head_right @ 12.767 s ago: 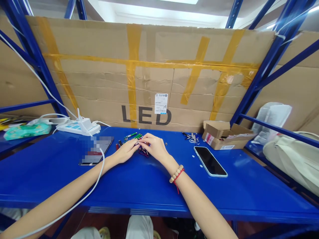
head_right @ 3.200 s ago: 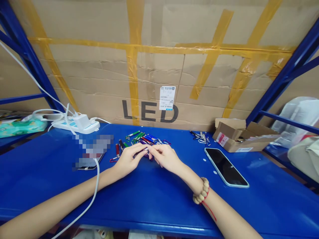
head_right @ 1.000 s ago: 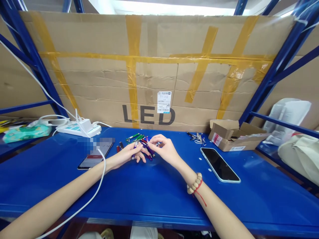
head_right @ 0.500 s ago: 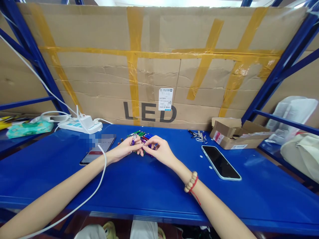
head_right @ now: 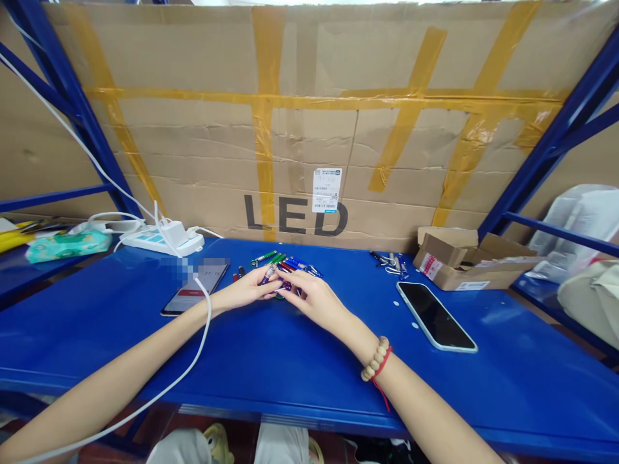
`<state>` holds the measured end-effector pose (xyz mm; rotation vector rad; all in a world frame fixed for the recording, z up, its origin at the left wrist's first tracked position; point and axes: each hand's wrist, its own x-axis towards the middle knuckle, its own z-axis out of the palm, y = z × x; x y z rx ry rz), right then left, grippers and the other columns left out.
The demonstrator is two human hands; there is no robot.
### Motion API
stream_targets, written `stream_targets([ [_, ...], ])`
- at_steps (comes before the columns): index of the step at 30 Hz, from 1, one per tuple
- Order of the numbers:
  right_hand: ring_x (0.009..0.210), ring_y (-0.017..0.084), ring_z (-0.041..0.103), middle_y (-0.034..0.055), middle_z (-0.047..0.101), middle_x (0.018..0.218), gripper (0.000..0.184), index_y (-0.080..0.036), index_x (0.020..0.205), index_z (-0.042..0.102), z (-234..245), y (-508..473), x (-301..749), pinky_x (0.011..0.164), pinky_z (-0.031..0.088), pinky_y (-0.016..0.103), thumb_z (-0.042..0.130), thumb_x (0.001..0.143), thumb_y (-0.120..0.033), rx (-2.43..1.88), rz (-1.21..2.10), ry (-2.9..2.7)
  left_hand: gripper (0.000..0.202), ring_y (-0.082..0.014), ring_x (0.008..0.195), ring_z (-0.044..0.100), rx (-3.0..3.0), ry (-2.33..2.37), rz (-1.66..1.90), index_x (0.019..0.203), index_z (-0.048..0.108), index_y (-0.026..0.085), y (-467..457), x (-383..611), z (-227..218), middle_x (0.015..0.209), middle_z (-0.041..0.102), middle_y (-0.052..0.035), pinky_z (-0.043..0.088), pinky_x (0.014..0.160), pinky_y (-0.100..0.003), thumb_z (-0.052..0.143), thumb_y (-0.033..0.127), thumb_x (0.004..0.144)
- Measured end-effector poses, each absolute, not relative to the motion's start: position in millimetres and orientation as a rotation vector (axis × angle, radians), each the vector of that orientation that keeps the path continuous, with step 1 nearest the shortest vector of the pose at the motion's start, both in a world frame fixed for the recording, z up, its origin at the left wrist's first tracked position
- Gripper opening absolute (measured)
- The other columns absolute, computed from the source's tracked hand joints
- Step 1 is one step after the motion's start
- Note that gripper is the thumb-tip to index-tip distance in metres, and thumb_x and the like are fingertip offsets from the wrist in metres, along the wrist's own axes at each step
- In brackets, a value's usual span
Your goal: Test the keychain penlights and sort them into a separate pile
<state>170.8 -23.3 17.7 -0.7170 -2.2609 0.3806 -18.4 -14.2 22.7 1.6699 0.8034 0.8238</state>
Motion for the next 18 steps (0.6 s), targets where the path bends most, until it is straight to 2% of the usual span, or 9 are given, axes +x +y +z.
stream_targets([
  [4, 0.063, 0.013, 0.059, 0.0051, 0.064, 0.078, 0.027, -0.018, 0.105, 0.068, 17, -20, 169, 0.058, 0.050, 0.026, 0.057, 0.086, -0.034, -0.669, 0.360, -2.165, 0.042, -0.0042, 0.053, 0.033, 1.660, 0.809, 0.870, 0.075, 0.033, 0.020, -12, -17, 20, 0.067, 0.032, 0.0079, 0.030, 0.051, -0.020, 0.058, 0.053, 0.075],
  [7, 0.059, 0.012, 0.058, 0.0048, 0.065, 0.076, 0.022, -0.016, 0.096, 0.070, 17, -18, 169, 0.054, 0.049, 0.024, 0.060, 0.083, -0.030, -0.704, 0.382, -2.152, 0.040, -0.0054, 0.054, 0.030, 1.686, 0.826, 0.900, 0.073, 0.030, 0.020, -12, -18, 18, 0.067, 0.030, 0.0075, 0.028, 0.052, -0.021, 0.057, 0.049, 0.078],
  [10, 0.067, 0.014, 0.062, 0.0051, 0.067, 0.081, 0.019, -0.018, 0.095, 0.070, 18, -21, 169, 0.062, 0.052, 0.026, 0.062, 0.082, -0.028, -0.722, 0.348, -2.214, 0.034, -0.0070, 0.059, 0.028, 1.731, 0.859, 0.939, 0.071, 0.032, 0.019, -12, -19, 19, 0.069, 0.030, 0.0064, 0.027, 0.054, -0.022, 0.056, 0.041, 0.080],
  [14, 0.085, 0.017, 0.064, 0.0067, 0.066, 0.098, 0.021, -0.020, 0.098, 0.070, 18, -28, 165, 0.076, 0.052, 0.029, 0.058, 0.085, -0.032, -0.771, 0.124, -2.321, 0.027, -0.0086, 0.061, 0.028, 1.861, 0.932, 0.999, 0.070, 0.033, 0.019, -15, -19, 23, 0.067, 0.031, 0.0063, 0.027, 0.058, -0.023, 0.055, 0.030, 0.081],
  [18, 0.082, 0.017, 0.062, 0.0077, 0.061, 0.095, 0.020, -0.018, 0.096, 0.070, 13, -29, 161, 0.076, 0.052, 0.029, 0.057, 0.085, -0.029, -0.797, 0.066, -2.279, 0.024, -0.0091, 0.060, 0.029, 1.875, 0.975, 1.014, 0.072, 0.033, 0.020, -16, -16, 23, 0.066, 0.031, 0.0067, 0.028, 0.059, -0.023, 0.053, 0.028, 0.082],
])
